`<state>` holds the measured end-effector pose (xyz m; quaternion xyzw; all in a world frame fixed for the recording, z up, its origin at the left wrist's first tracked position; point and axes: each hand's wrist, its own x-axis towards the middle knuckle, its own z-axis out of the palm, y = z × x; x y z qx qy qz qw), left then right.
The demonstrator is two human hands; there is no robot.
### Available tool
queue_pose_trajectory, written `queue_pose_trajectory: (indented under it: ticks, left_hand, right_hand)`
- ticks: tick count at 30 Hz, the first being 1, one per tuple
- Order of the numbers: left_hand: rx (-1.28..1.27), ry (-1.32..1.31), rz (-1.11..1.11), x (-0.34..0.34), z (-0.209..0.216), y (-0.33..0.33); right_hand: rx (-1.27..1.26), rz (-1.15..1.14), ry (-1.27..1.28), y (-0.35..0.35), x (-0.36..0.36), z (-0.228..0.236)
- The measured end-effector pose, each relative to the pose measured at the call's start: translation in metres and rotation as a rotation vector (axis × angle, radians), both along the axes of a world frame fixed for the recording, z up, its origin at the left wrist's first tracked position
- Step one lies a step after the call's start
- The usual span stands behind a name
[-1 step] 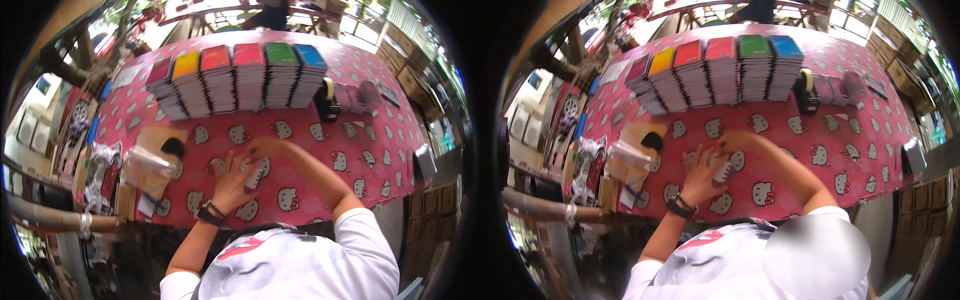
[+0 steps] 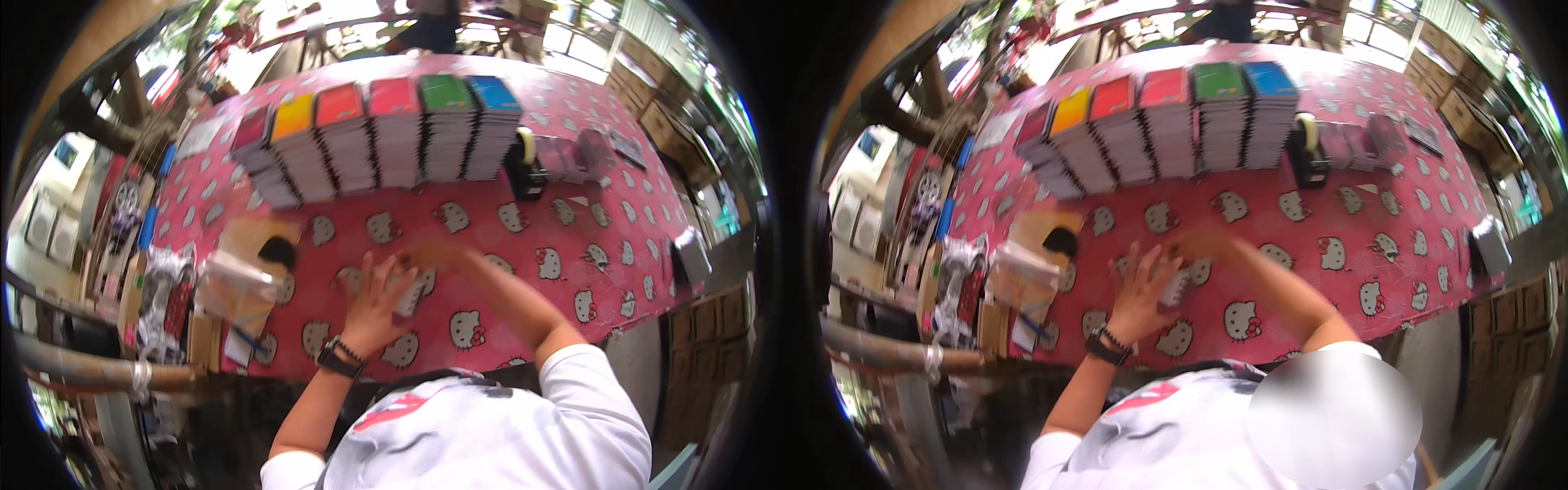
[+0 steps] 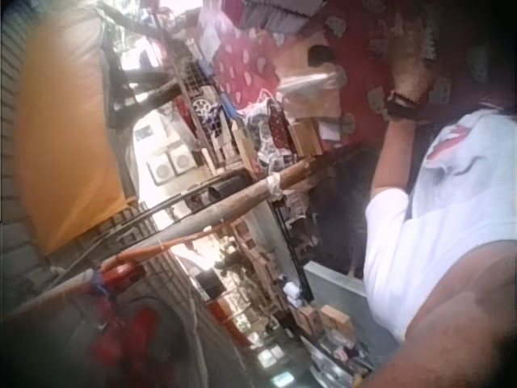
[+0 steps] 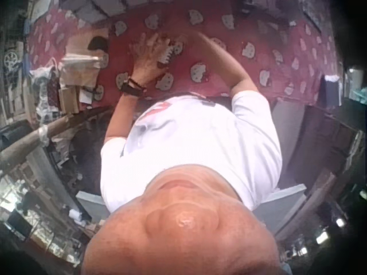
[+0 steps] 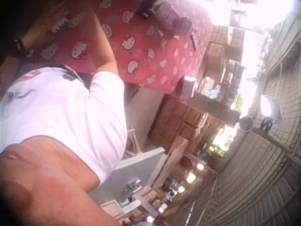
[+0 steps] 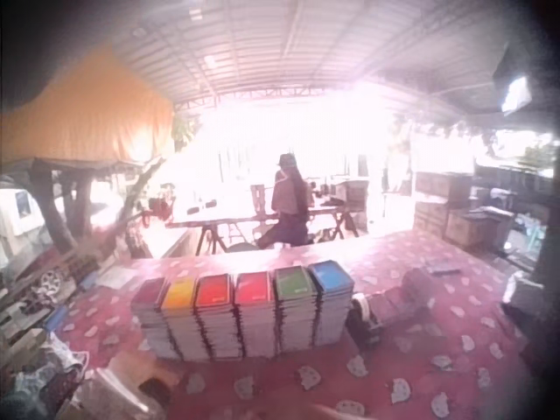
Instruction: The person places small notebooks into plastic bags, seals the bags using tape from a dispenser, and organizes the packaged notebooks on the table.
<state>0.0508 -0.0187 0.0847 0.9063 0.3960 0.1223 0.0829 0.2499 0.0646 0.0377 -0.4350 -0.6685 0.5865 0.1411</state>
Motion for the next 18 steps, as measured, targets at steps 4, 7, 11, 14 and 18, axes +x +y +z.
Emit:
queue_pose_trajectory:
  ticks: [4, 7, 11, 14, 18]
  left_hand:
    - [0.130, 0.065, -0.101, -0.007, 0.005, 0.023]
    - [-0.177, -0.171, 0.041, 0.012, 0.020, 0.033]
    - [-0.411, -0.600, 0.252, 0.068, -0.017, 0.054]
    - [-0.716, -0.840, 0.202, 0.124, -0.025, 0.046]
    - [-0.832, -0.916, 0.065, 0.153, 0.022, 0.025]
  right_hand:
    - [0.086, -0.542, 0.188, -0.040, -0.015, -0.052]
    - [0.285, -0.848, 0.259, -0.096, 0.001, -0.019]
    - [0.912, -0.820, -0.239, -0.146, 0.018, 0.012]
    - [1.026, -0.938, -0.306, -0.145, 0.070, 0.000]
    - [1.150, -1.188, -0.380, -0.109, 0.187, -0.030]
